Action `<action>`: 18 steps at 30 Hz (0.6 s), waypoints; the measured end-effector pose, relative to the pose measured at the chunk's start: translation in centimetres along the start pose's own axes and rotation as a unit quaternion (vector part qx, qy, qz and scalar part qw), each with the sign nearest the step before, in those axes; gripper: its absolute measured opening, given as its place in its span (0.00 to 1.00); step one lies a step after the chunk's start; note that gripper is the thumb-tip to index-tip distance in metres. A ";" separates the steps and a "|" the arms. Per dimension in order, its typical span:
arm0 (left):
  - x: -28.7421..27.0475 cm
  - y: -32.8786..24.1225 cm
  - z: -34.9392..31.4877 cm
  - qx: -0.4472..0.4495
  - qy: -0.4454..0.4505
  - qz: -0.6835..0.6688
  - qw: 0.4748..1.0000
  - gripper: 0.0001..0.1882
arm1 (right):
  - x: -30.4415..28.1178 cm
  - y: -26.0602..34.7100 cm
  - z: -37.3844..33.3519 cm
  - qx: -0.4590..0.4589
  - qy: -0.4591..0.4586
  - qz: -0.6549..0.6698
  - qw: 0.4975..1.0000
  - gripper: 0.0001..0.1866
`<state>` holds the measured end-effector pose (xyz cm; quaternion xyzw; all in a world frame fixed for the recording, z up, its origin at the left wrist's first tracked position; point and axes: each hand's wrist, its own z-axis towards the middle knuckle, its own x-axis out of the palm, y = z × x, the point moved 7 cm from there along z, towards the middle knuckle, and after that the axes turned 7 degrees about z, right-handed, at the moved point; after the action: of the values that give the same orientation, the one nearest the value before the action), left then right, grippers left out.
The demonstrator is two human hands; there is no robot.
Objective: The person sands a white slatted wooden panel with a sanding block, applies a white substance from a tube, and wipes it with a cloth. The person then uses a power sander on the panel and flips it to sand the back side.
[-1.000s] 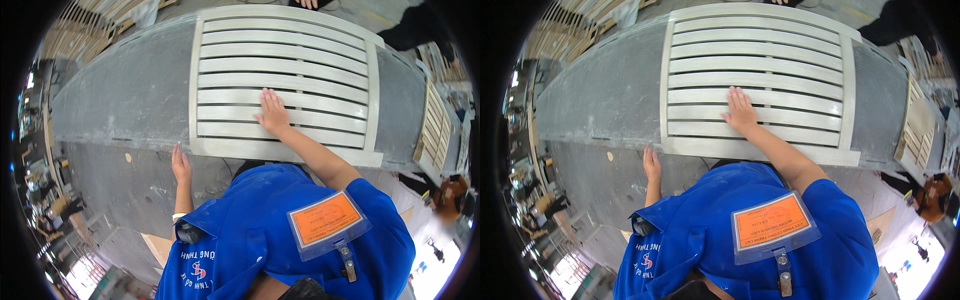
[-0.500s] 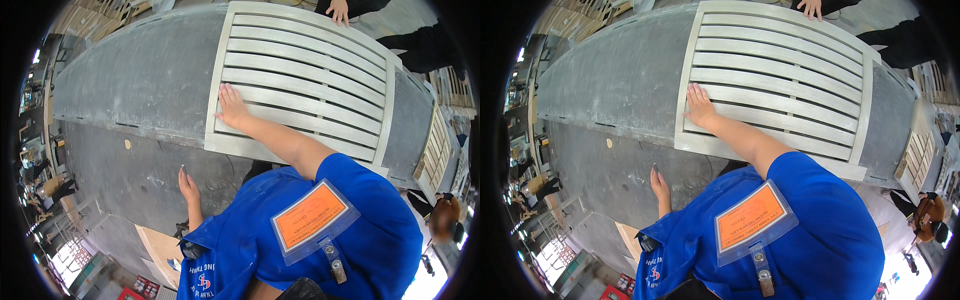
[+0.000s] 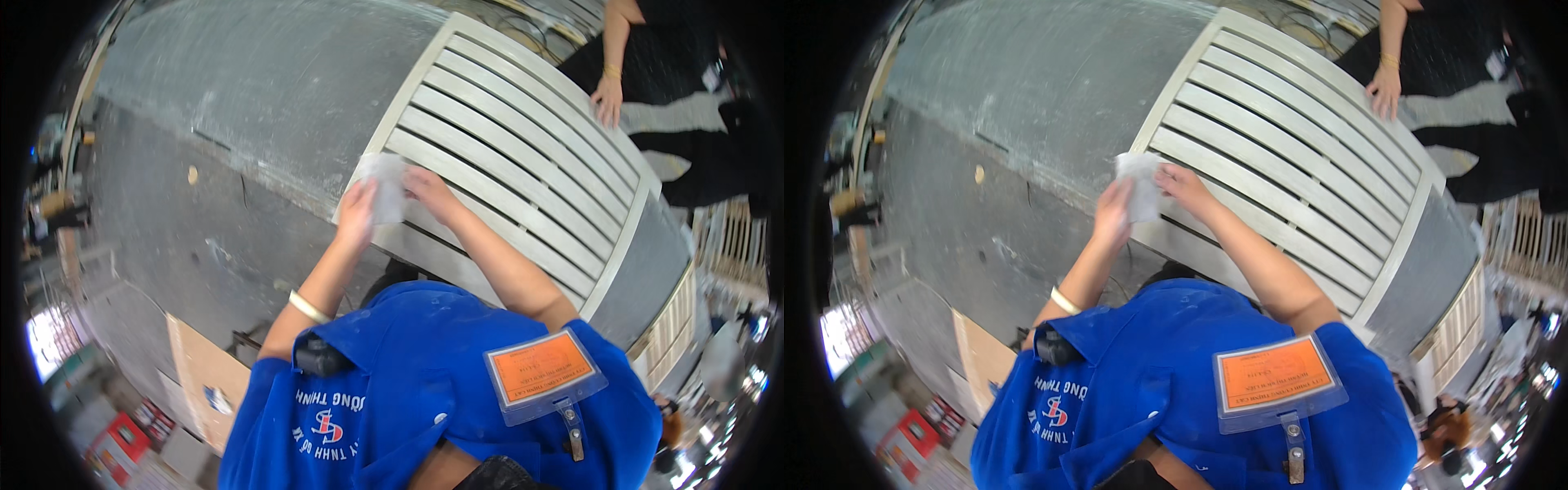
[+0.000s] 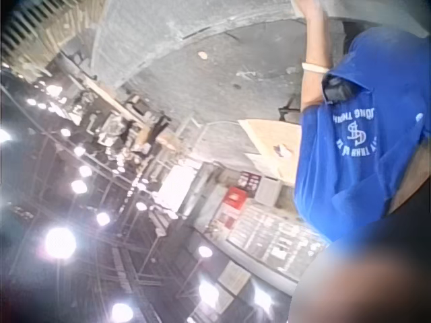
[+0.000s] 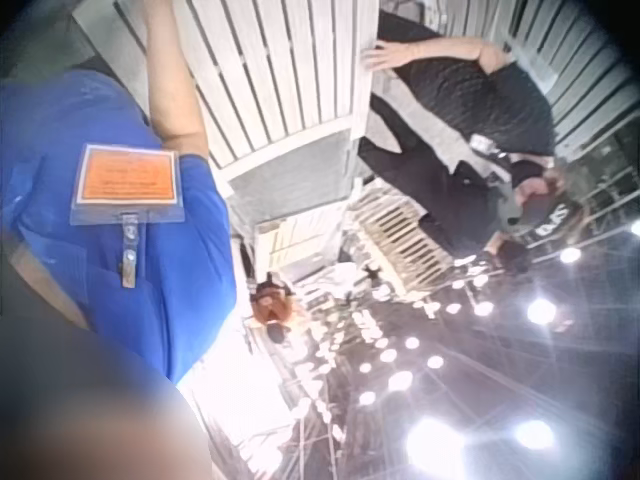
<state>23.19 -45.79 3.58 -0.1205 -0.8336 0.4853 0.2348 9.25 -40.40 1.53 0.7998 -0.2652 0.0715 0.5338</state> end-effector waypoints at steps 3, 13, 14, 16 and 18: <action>4.5 1.9 1.0 -0.060 0.000 0.005 0.998 0.18 | -0.9 0.3 -1.5 -0.004 -0.032 0.108 0.994 0.18; -3.1 -0.9 2.5 0.277 -0.180 0.565 0.756 0.19 | -3.4 5.5 5.2 -0.207 -0.087 -0.711 0.666 0.25; -4.1 -0.6 2.5 0.263 -0.194 0.597 0.733 0.20 | -2.4 4.6 5.6 -0.222 -0.056 -0.724 0.650 0.27; -5.9 0.2 2.5 0.203 -0.201 0.613 0.737 0.22 | -1.4 3.6 5.8 -0.236 -0.075 -0.742 0.624 0.27; -7.4 1.7 2.6 0.100 -0.171 0.581 0.790 0.24 | -0.5 3.0 5.6 -0.262 -0.077 -0.736 0.619 0.28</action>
<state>28.16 -50.06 -0.99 -0.4729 -0.5799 0.6234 -0.2268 6.33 -46.10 1.44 0.5560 0.3647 -0.4798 0.5724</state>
